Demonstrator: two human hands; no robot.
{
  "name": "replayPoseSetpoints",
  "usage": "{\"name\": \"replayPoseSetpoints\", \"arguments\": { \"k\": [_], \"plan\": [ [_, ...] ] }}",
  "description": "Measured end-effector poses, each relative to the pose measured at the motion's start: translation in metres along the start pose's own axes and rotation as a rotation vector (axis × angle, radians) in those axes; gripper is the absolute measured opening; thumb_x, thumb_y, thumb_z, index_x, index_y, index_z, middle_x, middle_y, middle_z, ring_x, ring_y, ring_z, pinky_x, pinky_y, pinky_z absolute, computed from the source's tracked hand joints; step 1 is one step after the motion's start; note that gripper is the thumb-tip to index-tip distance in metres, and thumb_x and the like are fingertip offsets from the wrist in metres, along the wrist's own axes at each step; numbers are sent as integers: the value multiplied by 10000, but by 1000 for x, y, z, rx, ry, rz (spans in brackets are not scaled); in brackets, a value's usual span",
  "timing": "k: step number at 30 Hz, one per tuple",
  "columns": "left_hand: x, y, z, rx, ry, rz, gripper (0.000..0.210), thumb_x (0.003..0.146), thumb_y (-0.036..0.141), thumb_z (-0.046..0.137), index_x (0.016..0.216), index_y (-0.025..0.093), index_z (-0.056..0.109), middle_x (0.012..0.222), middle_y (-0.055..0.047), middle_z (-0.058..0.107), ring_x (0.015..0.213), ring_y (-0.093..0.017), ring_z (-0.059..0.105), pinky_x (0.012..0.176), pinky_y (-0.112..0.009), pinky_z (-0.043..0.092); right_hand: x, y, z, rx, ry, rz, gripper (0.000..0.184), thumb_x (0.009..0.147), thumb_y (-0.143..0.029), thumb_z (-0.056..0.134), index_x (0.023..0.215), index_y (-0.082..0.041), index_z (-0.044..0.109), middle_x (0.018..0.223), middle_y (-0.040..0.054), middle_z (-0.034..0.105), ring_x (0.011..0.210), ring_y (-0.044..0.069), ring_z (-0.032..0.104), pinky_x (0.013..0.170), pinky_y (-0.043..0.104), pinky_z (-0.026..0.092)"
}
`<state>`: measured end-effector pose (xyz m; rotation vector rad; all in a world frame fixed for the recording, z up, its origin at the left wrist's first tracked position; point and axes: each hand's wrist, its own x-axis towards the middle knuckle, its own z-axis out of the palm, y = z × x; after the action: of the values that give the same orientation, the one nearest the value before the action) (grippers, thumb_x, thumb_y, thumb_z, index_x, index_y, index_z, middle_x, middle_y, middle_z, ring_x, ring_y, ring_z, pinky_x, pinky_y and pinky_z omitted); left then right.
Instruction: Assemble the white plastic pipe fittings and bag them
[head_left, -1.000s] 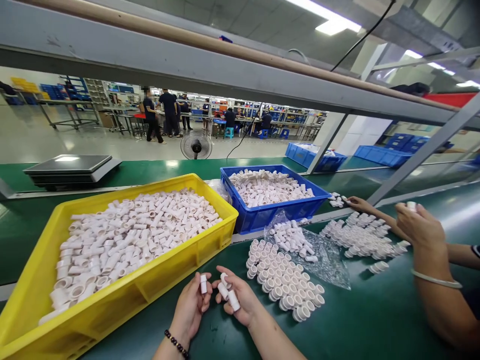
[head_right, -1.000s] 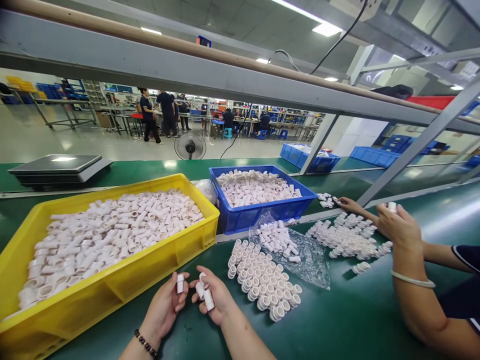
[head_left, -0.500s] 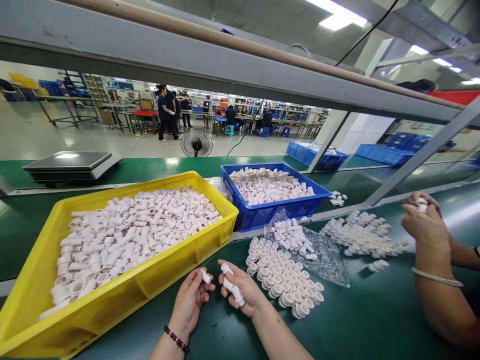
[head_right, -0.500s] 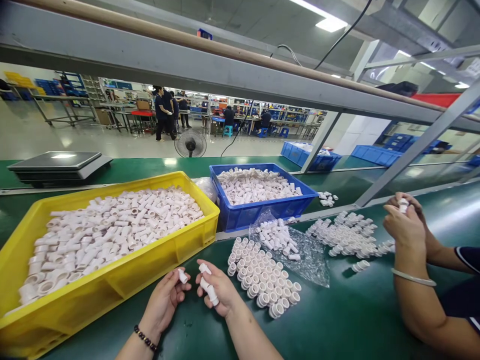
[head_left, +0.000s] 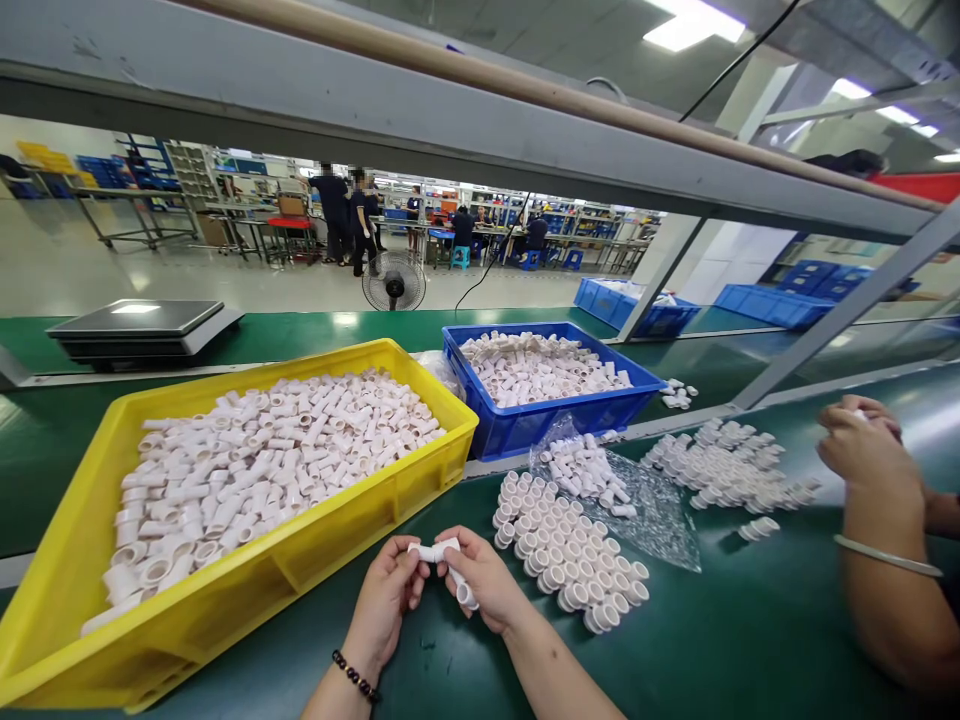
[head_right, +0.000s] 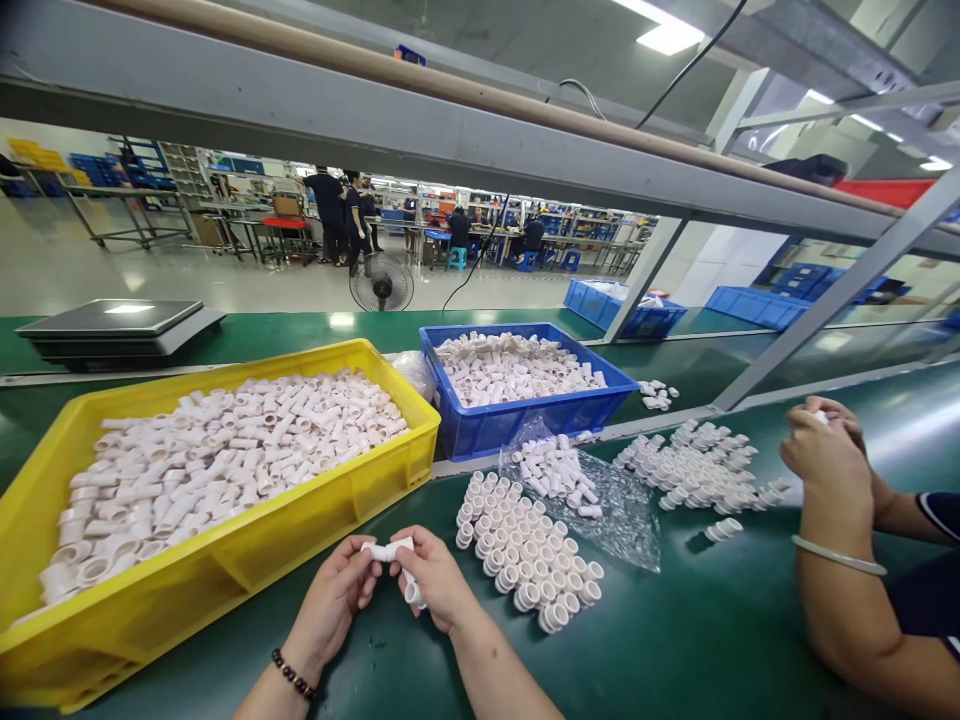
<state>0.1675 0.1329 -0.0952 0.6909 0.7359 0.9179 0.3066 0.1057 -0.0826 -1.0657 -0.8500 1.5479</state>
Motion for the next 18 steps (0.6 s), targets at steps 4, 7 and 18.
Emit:
{"name": "replayPoseSetpoints", "arguments": {
  "k": [4, 7, 18],
  "plan": [
    [-2, -1, 2, 69, -22, 41, 148, 781, 299, 525, 804, 161, 479, 565, 22, 569, 419, -50, 406, 390, -172, 275, 2, 7, -2, -105, 33, -85, 281, 742, -354, 569, 921, -153, 490, 613, -44, 541, 314, 22, 354, 248, 127, 255],
    [-3, 0, 2, 90, -43, 21, 170, 796, 326, 497, 757, 164, 461, 525, 31, 553, 382, -40, 368, 367, -166, 233, 1, 11, 0, -197, 56, -140, 245, 767, -333, 544, 929, -154, 508, 622, -38, 546, 347, 26, 367, 301, 139, 267],
    [-8, -1, 1, 101, -103, -8, 191, 804, 344, 480, 718, 181, 433, 464, 53, 514, 344, -30, 299, 351, -171, 151, -5, 16, 4, -349, 77, -229, 180, 795, -290, 504, 923, -168, 537, 609, -38, 519, 458, 60, 395, 439, 181, 302]
  ]
}}
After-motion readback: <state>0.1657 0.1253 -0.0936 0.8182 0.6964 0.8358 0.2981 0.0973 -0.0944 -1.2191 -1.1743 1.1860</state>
